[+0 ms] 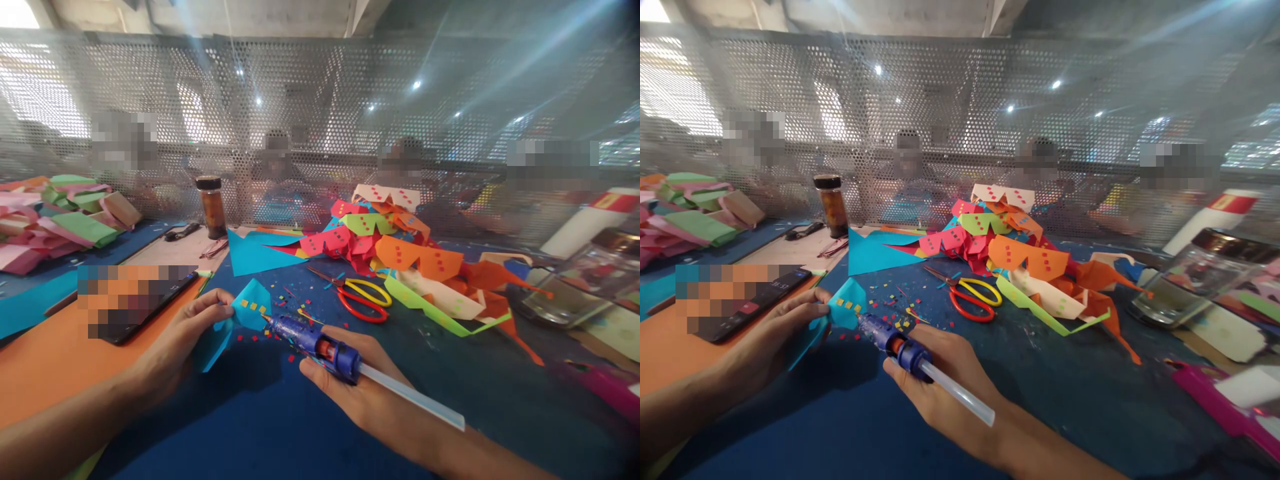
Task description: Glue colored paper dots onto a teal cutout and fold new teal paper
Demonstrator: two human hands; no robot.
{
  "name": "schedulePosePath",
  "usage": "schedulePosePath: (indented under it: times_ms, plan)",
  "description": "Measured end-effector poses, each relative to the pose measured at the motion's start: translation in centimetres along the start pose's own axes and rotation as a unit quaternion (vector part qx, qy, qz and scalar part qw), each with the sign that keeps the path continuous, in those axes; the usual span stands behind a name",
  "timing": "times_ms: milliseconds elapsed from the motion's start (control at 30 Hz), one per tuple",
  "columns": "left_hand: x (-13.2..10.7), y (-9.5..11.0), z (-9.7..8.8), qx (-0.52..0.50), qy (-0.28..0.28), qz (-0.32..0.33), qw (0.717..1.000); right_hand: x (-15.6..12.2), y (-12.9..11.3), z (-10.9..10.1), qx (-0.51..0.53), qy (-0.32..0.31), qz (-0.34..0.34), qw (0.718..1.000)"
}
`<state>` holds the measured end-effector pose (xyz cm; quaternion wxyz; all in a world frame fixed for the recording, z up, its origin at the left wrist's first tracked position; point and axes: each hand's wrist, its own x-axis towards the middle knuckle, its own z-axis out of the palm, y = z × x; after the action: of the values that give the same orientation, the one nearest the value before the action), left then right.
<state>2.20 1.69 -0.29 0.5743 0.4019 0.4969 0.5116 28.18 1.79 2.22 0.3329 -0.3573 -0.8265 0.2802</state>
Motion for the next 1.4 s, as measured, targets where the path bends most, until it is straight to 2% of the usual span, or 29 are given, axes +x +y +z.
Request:
schedulePosePath:
  times_ms: [533, 900, 1100, 1300, 1400]
  plan:
    - [0.0, 0.1, 0.0, 0.005, -0.001, -0.002, 1.0, -0.2, 0.1, 0.1, -0.043, 0.012, 0.036, 0.998]
    - [-0.2, 0.2, 0.1, 0.004, -0.001, 0.001, 1.0, -0.2, 0.3, 0.1, -0.006, 0.02, 0.073, 0.997]
    - [-0.1, 0.2, 0.2, -0.012, -0.01, -0.002, 1.0, 0.0, -0.1, 0.0, -0.002, 0.015, 0.064, 0.998]
    - [0.1, -0.1, 0.0, -0.016, -0.024, 0.003, 1.0, -0.6, 0.7, 0.6, -0.051, 0.044, 0.12, 0.991]
    - [0.1, -0.1, 0.0, -0.018, -0.021, 0.003, 1.0, -0.8, 1.1, 0.6, -0.045, 0.006, 0.157, 0.986]
